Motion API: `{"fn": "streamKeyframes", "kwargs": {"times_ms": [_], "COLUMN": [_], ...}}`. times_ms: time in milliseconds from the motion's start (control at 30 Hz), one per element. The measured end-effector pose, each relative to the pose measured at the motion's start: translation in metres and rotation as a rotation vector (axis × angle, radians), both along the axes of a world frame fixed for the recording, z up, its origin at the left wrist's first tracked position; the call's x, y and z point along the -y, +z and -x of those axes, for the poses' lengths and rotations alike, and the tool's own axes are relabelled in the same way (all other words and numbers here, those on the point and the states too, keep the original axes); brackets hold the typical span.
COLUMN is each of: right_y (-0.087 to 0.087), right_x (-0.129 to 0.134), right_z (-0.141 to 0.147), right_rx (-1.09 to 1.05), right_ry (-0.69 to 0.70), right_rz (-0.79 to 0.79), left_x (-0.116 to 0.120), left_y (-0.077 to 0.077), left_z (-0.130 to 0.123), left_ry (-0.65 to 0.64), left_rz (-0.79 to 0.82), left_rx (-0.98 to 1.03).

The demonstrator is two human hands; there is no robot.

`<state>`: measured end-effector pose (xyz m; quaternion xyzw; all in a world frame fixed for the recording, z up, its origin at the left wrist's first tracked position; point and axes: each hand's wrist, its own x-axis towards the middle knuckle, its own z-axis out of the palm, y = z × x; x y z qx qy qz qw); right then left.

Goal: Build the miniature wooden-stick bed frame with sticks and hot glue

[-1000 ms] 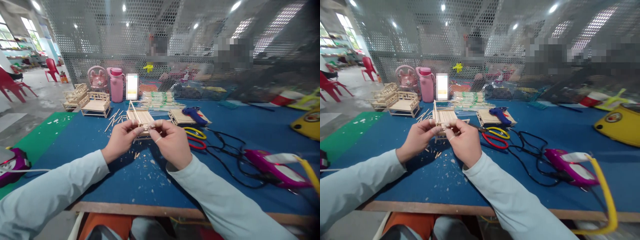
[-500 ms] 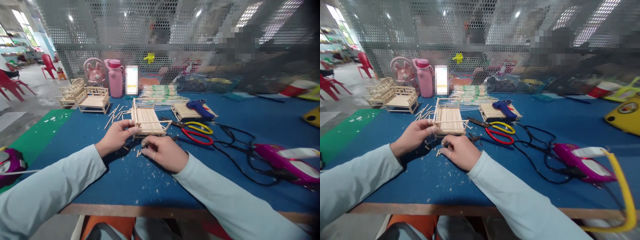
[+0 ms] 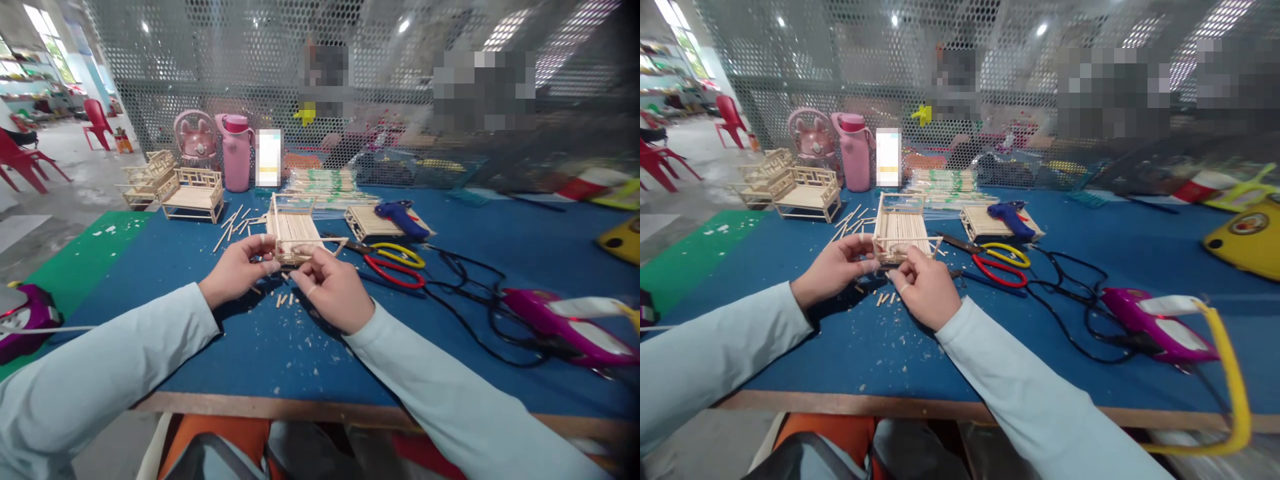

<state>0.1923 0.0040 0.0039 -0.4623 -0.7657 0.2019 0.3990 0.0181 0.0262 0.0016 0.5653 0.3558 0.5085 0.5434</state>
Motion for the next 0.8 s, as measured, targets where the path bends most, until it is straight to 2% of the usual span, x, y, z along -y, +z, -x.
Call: {"fn": "streamKeyframes", "kwargs": {"times_ms": [100, 200, 367, 533, 600, 667, 733, 800], "right_y": [-0.005, -0.004, 0.002, 0.001, 0.004, 0.009, 0.015, 0.020], "right_x": [-0.002, -0.001, 0.001, 0.000, 0.001, 0.003, 0.006, 0.009], "right_z": [-0.003, -0.007, -0.012, -0.012, -0.012, -0.013, -0.015, -0.017], "right_rx": [-0.029, -0.007, 0.170, 0.329, 0.296, 0.157, -0.071, -0.287], "right_ry": [0.034, 0.038, 0.046, 0.163, 0.194, 0.246, 0.359, 0.501], "right_rz": [-0.025, -0.089, -0.198, -0.157, -0.138, -0.054, 0.157, 0.429], "left_x": [0.002, 0.007, 0.015, 0.011, 0.013, 0.020, 0.032, 0.042], "left_y": [0.002, 0.008, 0.011, 0.007, 0.008, 0.011, 0.014, 0.014], "left_z": [0.002, 0.002, 0.007, 0.015, 0.017, 0.016, 0.015, 0.013], "left_ry": [0.021, 0.046, 0.196, 0.265, 0.340, 0.424, 0.428, 0.367], "left_rz": [-0.042, 0.002, 0.169, 0.144, 0.064, -0.113, -0.338, -0.503], "left_rx": [-0.094, -0.105, 0.003, -0.106, -0.166, -0.246, -0.350, -0.441]}}
